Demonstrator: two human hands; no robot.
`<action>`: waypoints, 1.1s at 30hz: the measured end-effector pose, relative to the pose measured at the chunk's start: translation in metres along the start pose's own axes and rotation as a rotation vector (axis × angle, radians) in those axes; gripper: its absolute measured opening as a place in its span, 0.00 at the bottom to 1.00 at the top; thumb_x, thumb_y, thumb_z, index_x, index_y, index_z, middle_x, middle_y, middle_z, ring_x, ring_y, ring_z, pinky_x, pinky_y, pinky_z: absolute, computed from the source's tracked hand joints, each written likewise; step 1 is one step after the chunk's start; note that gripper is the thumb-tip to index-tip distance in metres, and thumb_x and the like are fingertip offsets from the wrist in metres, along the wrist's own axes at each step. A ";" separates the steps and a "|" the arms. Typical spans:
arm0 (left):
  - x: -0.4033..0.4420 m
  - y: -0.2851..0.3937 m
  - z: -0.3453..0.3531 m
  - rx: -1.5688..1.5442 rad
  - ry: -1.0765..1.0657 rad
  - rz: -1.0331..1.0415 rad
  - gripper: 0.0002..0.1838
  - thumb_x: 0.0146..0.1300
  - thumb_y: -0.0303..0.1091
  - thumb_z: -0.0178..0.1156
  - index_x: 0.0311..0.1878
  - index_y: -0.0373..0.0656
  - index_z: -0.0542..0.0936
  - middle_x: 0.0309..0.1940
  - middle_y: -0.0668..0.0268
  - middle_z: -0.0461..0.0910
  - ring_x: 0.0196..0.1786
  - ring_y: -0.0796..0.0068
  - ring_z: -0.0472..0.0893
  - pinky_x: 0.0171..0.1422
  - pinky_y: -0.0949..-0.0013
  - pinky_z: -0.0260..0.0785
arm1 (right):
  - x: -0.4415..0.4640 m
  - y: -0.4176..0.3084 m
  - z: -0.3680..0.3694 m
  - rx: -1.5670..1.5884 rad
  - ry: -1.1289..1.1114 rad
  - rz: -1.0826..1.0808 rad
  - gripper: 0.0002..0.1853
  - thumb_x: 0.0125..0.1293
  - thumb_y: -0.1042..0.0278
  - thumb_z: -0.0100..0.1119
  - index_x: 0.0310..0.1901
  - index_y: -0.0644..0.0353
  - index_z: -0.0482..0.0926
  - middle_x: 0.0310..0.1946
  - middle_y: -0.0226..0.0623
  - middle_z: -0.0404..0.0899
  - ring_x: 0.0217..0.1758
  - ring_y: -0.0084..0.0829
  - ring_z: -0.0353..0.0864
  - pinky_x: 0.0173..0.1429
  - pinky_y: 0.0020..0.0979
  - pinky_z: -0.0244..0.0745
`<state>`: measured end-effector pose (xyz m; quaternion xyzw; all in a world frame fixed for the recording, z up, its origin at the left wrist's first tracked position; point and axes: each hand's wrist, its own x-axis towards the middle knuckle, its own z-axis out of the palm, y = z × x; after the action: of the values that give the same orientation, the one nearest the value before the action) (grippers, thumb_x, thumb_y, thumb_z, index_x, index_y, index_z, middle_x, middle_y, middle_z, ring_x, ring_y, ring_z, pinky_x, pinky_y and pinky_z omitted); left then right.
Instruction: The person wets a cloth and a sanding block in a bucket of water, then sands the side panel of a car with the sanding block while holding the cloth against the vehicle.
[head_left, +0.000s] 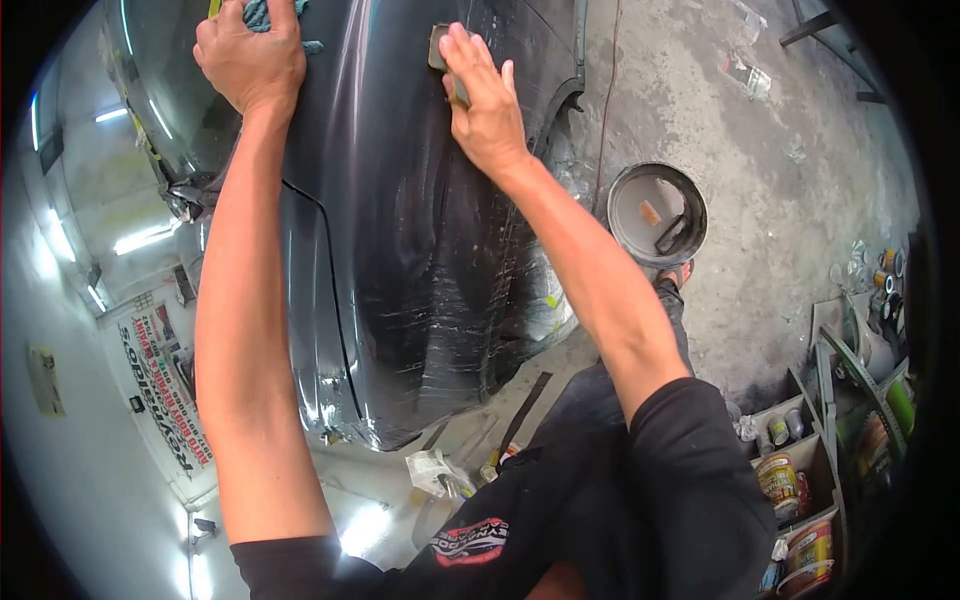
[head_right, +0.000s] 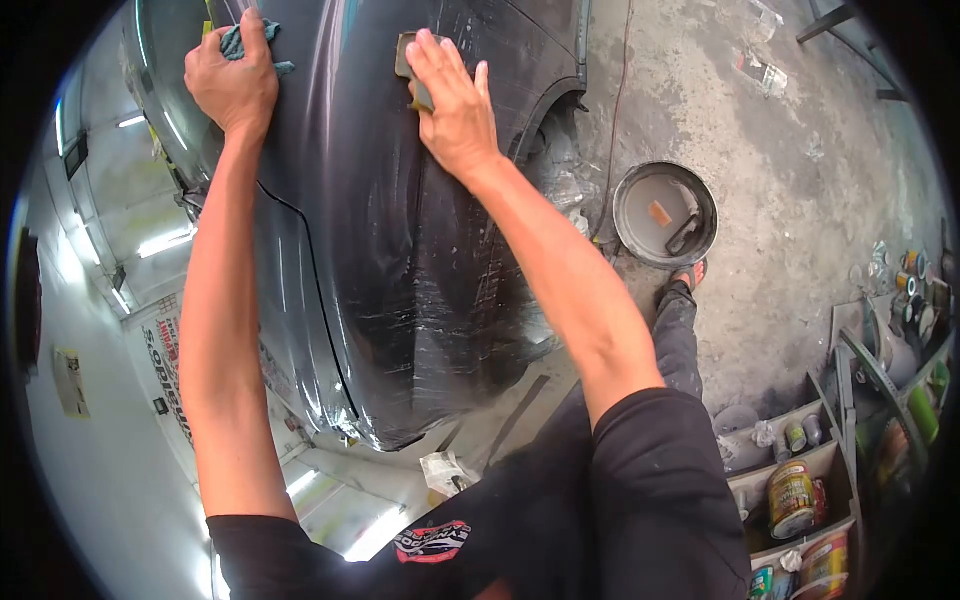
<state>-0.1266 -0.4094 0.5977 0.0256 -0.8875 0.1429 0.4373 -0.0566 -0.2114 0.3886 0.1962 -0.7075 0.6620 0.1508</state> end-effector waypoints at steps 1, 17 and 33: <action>-0.005 -0.007 0.002 0.004 0.002 0.016 0.24 0.67 0.60 0.71 0.41 0.45 0.89 0.41 0.53 0.85 0.52 0.49 0.83 0.63 0.49 0.73 | 0.003 -0.004 0.001 0.019 0.021 0.022 0.35 0.77 0.74 0.60 0.83 0.52 0.65 0.85 0.44 0.63 0.87 0.56 0.61 0.83 0.74 0.52; -0.003 0.018 -0.009 -0.011 0.012 -0.025 0.22 0.69 0.57 0.72 0.40 0.43 0.88 0.42 0.54 0.83 0.51 0.49 0.82 0.60 0.49 0.73 | -0.027 -0.024 -0.001 -0.013 0.003 0.052 0.34 0.79 0.71 0.57 0.84 0.57 0.62 0.85 0.54 0.59 0.87 0.59 0.60 0.83 0.73 0.53; -0.001 0.026 -0.014 -0.033 0.000 -0.059 0.20 0.68 0.54 0.73 0.40 0.43 0.87 0.40 0.57 0.83 0.49 0.50 0.82 0.61 0.49 0.73 | -0.069 -0.064 -0.011 0.053 -0.257 -0.081 0.41 0.73 0.63 0.65 0.83 0.60 0.61 0.86 0.55 0.57 0.89 0.58 0.55 0.85 0.69 0.53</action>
<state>-0.1192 -0.3806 0.5987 0.0447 -0.8885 0.1152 0.4419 0.0337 -0.1976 0.4135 0.3117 -0.6948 0.6431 0.0803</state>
